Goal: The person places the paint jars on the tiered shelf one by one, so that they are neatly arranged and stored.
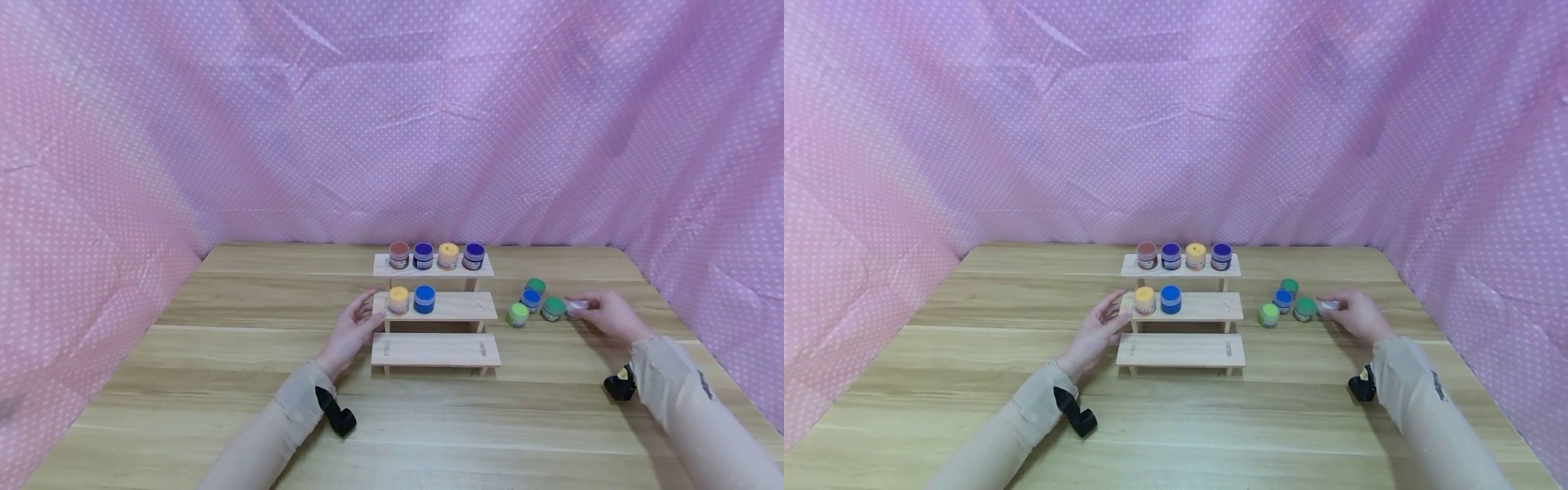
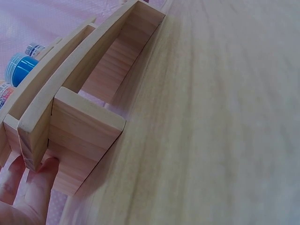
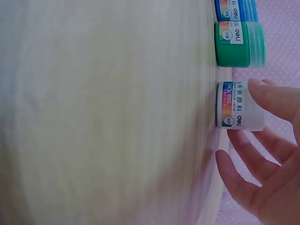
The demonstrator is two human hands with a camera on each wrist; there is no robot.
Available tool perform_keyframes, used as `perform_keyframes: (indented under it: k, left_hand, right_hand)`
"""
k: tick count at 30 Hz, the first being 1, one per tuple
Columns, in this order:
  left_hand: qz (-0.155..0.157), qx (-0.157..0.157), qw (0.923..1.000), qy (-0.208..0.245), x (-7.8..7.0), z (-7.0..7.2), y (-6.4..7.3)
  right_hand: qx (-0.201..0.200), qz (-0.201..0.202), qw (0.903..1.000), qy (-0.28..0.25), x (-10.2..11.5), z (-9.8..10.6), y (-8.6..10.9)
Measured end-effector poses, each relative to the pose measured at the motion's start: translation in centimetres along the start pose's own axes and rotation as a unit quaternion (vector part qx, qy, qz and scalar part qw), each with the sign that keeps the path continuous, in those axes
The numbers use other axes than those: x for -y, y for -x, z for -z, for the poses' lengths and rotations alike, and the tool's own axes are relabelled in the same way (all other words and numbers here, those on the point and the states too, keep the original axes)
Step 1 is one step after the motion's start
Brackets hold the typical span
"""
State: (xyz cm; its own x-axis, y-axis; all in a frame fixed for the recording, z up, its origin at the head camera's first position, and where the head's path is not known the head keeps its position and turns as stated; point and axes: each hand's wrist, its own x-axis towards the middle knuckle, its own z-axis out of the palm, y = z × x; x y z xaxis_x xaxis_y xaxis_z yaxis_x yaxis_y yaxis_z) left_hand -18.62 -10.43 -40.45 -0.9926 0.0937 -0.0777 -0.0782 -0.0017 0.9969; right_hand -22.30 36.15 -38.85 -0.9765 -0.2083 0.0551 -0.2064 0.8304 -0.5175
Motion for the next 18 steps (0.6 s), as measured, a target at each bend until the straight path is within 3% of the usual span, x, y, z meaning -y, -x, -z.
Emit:
perform_keyframes:
  k: [7, 18]
  left_hand:
    - [-0.003, 0.009, 0.9999, 0.007, 0.05, 0.07, -0.13]
    - [-0.002, 0.007, 1.0000, -0.005, 0.04, 0.08, -0.12]
  right_hand:
    - [0.035, -0.056, 0.9966, -0.048, -0.11, 0.20, 0.59]
    - [0.025, -0.048, 0.9979, -0.035, 0.00, 0.24, 1.01]
